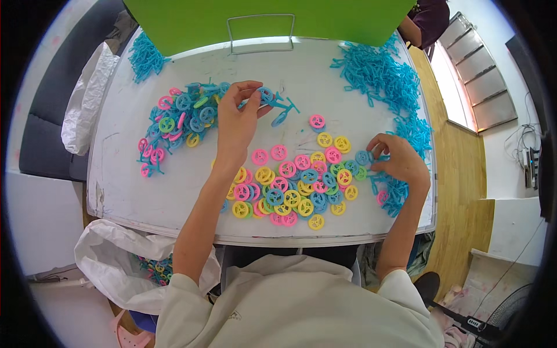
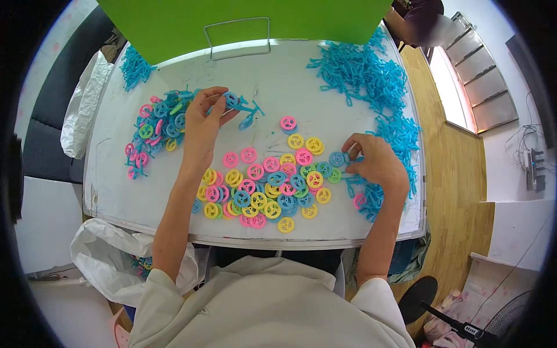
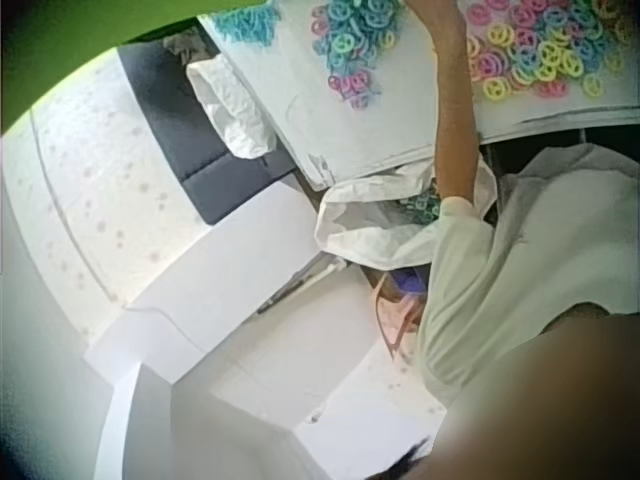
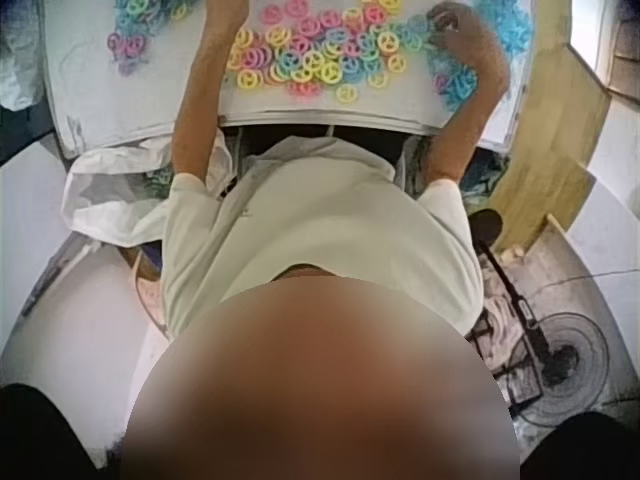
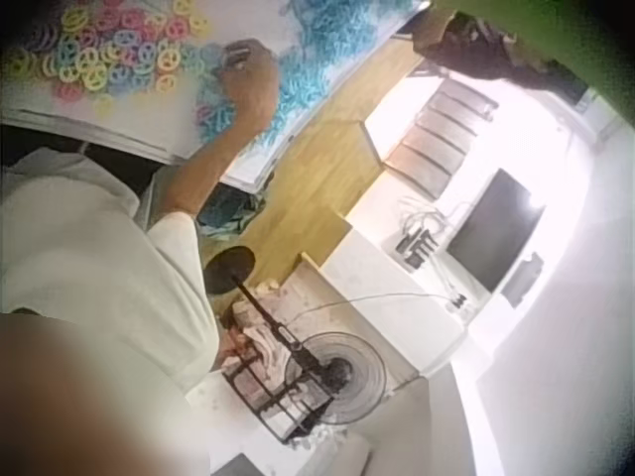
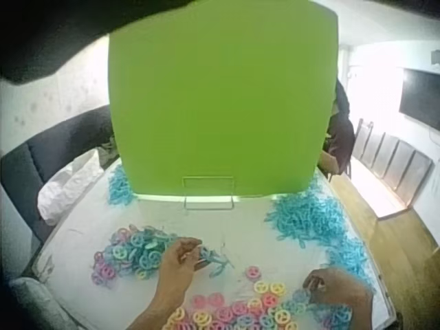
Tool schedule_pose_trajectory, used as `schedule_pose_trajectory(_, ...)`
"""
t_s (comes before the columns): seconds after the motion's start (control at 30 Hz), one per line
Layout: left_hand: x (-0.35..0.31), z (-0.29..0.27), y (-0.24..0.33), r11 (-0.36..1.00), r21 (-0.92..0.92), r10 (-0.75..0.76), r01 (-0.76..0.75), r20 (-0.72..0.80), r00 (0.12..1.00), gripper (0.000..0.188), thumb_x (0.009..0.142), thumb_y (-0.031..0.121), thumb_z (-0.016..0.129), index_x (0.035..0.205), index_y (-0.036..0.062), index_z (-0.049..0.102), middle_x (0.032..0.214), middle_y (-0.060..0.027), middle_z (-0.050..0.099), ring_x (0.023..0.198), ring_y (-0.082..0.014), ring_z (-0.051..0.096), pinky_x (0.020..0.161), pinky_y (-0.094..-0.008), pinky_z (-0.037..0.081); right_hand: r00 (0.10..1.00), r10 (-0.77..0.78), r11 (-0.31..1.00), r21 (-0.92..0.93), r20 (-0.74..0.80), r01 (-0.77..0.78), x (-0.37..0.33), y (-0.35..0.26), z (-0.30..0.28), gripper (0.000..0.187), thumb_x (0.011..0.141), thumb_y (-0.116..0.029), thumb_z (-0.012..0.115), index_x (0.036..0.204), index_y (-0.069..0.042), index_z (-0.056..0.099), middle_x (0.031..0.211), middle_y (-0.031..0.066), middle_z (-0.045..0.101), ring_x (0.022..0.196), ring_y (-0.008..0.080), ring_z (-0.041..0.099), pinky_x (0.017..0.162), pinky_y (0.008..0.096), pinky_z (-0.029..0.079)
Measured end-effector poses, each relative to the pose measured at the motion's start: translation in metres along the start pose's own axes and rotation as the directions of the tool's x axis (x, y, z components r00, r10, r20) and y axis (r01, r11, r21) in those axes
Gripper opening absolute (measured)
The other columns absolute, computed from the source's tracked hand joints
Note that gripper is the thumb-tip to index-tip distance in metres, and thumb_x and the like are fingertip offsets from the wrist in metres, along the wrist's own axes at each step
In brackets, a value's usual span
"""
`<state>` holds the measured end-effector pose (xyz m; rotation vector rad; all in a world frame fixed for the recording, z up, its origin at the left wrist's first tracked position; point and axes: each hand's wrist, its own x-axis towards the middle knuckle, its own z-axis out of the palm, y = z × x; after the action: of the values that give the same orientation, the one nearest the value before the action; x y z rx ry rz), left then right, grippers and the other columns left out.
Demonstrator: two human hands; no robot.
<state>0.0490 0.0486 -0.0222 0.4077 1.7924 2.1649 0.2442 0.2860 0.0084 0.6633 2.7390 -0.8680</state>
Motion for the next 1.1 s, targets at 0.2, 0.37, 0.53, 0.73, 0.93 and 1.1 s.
schedule_pose_trajectory(0.2,0.001,-0.003,-0.003,1.000,-0.001,0.018,-0.018,0.014,1.000,0.017,0.093,0.002,0.047,0.108,-0.0024,0.055,0.101,-0.0104,0.056,0.090,-0.0155,0.062,0.081,-0.0289,0.057,1.000,0.022,0.999,0.032,0.001,-0.022,-0.001,0.003,0.001,0.032,0.060,0.000,0.078,0.087,-0.003,0.061,0.079,0.0054,0.062,0.073,0.0181,0.057,0.074,0.0312,0.047)
schedule_pose_trajectory(0.37,0.002,-0.005,0.002,0.994,0.075,0.079,-0.076,-0.044,0.996,0.017,0.093,0.000,0.047,0.107,-0.0020,0.056,0.100,-0.0093,0.057,0.088,-0.0142,0.062,0.079,-0.0269,0.057,1.000,0.006,1.000,0.030,0.011,-0.006,-0.001,0.013,-0.010,0.025,0.066,-0.001,0.077,0.082,-0.002,0.058,0.079,0.0035,0.061,0.072,0.0140,0.058,0.066,0.0293,0.048)
schedule_pose_trajectory(0.53,0.008,-0.017,-0.001,0.762,0.532,0.446,-0.371,-0.015,0.895,0.023,0.088,-0.005,0.051,0.105,0.0052,0.063,0.102,-0.0114,0.059,0.082,-0.0208,0.063,0.069,-0.0299,0.052,0.984,-0.022,0.875,0.473,-0.175,0.104,0.002,-0.003,-0.013,0.026,0.079,-0.001,0.069,0.104,-0.002,0.063,0.081,0.0011,0.060,0.074,0.0074,0.059,0.066,0.0229,0.051)
schedule_pose_trajectory(0.73,-0.003,0.004,0.000,0.178,0.796,0.779,-0.579,0.245,0.577,0.033,0.079,-0.008,0.056,0.108,0.0071,0.063,0.107,-0.0116,0.059,0.094,-0.0287,0.057,0.080,-0.0362,0.048,0.988,-0.094,0.727,0.670,-0.119,0.150,0.023,-0.013,0.013,0.030,0.087,-0.007,0.062,0.116,-0.001,0.057,0.090,0.0030,0.060,0.079,0.0094,0.061,0.073,0.0242,0.054)
schedule_pose_trajectory(0.93,-0.014,0.035,-0.045,0.357,0.535,0.444,-0.766,0.624,0.643,0.029,0.075,0.003,0.067,0.104,0.0069,0.065,0.107,-0.0087,0.061,0.097,-0.0281,0.056,0.086,-0.0354,0.047,0.991,0.014,0.570,0.816,-0.130,0.099,0.030,-0.029,0.027,0.017,0.091,-0.012,0.060,0.103,0.000,0.056,0.091,0.0058,0.062,0.080,0.0127,0.064,0.074,0.0265,0.056)
schedule_pose_trajectory(1.1,-0.017,0.034,-0.042,0.563,0.593,0.270,-0.576,0.526,0.806,0.021,0.077,0.009,0.068,0.098,0.0030,0.066,0.099,-0.0084,0.064,0.087,-0.0268,0.059,0.076,-0.0341,0.049,0.982,-0.033,0.610,0.775,-0.186,0.167,0.035,-0.030,0.036,0.021,0.085,-0.005,0.066,0.103,-0.001,0.056,0.090,0.0051,0.063,0.081,0.0116,0.064,0.069,0.0230,0.053)
